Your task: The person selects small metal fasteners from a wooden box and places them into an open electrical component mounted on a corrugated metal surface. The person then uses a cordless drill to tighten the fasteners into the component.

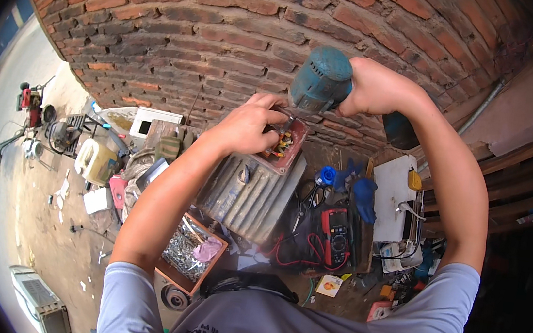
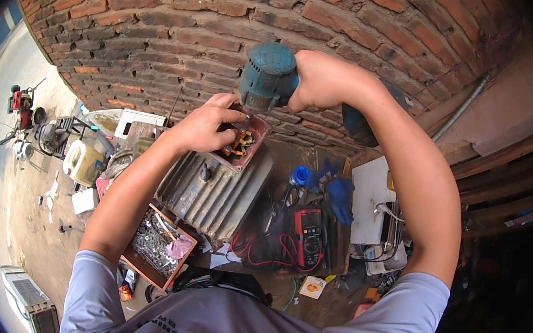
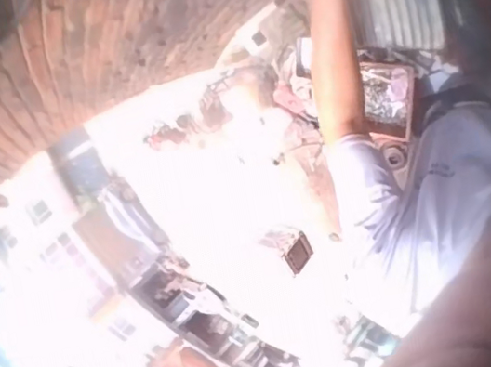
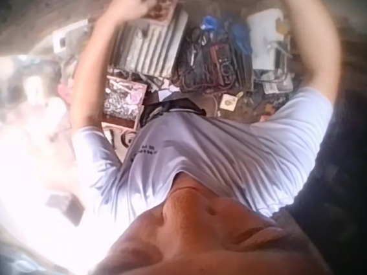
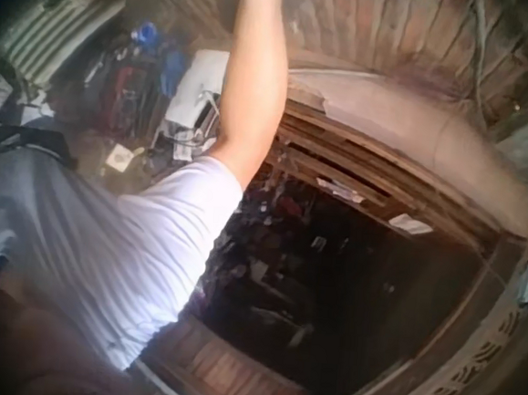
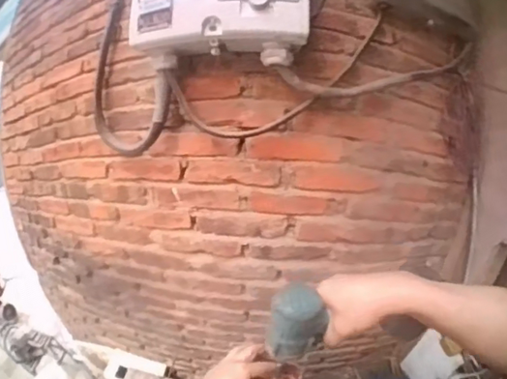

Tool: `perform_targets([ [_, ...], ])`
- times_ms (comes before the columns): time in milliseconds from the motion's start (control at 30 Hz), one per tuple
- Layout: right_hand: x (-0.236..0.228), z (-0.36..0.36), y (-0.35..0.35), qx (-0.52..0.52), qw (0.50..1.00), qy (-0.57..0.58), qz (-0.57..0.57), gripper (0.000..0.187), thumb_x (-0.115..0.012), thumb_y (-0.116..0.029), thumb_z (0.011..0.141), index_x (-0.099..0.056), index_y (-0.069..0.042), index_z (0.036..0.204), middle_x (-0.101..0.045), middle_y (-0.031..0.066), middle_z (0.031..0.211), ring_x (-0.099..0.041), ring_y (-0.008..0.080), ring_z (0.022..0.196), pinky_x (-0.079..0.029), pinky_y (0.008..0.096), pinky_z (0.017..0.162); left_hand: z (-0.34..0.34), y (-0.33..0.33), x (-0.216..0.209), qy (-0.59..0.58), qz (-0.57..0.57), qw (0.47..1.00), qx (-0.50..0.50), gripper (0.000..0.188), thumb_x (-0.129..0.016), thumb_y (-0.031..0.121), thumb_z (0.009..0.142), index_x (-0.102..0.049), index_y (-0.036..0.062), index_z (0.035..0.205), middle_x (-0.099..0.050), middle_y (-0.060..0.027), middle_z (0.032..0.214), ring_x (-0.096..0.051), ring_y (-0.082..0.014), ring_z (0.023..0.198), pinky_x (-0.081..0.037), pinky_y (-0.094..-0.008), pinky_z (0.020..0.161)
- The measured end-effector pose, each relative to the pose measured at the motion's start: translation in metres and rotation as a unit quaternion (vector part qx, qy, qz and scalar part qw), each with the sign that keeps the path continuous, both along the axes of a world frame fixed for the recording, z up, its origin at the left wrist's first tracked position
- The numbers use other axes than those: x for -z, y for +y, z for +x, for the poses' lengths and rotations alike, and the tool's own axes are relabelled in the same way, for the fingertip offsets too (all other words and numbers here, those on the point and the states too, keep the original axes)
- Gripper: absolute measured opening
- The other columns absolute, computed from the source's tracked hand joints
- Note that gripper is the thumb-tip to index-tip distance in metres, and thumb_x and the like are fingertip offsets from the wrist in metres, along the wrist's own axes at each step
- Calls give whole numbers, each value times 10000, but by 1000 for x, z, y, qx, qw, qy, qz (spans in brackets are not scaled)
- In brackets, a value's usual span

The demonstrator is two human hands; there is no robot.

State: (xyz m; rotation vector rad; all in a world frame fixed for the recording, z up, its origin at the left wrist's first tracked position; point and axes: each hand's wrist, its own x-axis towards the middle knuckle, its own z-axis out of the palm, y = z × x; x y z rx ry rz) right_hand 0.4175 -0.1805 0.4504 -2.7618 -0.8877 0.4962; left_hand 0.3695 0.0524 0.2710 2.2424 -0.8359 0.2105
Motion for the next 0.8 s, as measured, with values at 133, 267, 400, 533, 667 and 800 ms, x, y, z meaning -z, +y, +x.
perform_targets([
  [133,7,5,-1,-10,999,11,30,227,-767,-92,670,-638,23,817,-588,100,574,-550,186,488,-453,373,458,2,1,1,25,-10,1000,3,418,-704,191,762,-712,0,1134,-537,-215,1357,-475,-392,1305,-415,-439,1100],
  [267,9,8,2,24,999,45,15,232,-780,-93,658,-645,20,808,-601,96,595,-555,182,502,-462,364,473,-4,-13,-19,86,83,991,-64,478,-722,265,764,-696,36,1182,-533,-169,1403,-474,-365,1325,-421,-453,1094],
  [400,0,5,15,43,997,43,-53,283,-807,-132,645,-665,31,828,-639,106,638,-587,186,562,-488,363,531,-12,-34,-16,49,128,976,-170,418,-760,332,731,-719,33,1020,-570,-142,1290,-496,-341,1284,-462,-453,1030],
  [533,-8,-2,19,75,994,59,-50,268,-802,-135,657,-629,63,706,-599,109,566,-558,179,480,-459,347,444,-17,-38,-19,59,89,975,-195,416,-764,336,730,-726,57,1036,-590,-116,1265,-524,-313,1260,-476,-442,1008],
  [667,-6,-3,17,55,997,57,-1,217,-758,-78,631,-590,49,581,-570,120,508,-573,203,425,-459,368,401,-18,-39,-17,32,72,977,-201,421,-771,342,726,-727,57,1034,-611,-112,1222,-548,-304,1228,-483,-439,989],
  [800,-5,-2,18,61,996,49,-46,243,-782,-107,644,-602,53,608,-584,121,530,-565,197,429,-460,358,402,-17,-39,-15,23,78,977,-195,413,-778,351,720,-731,54,1002,-631,-120,1159,-579,-315,1167,-498,-438,954],
])
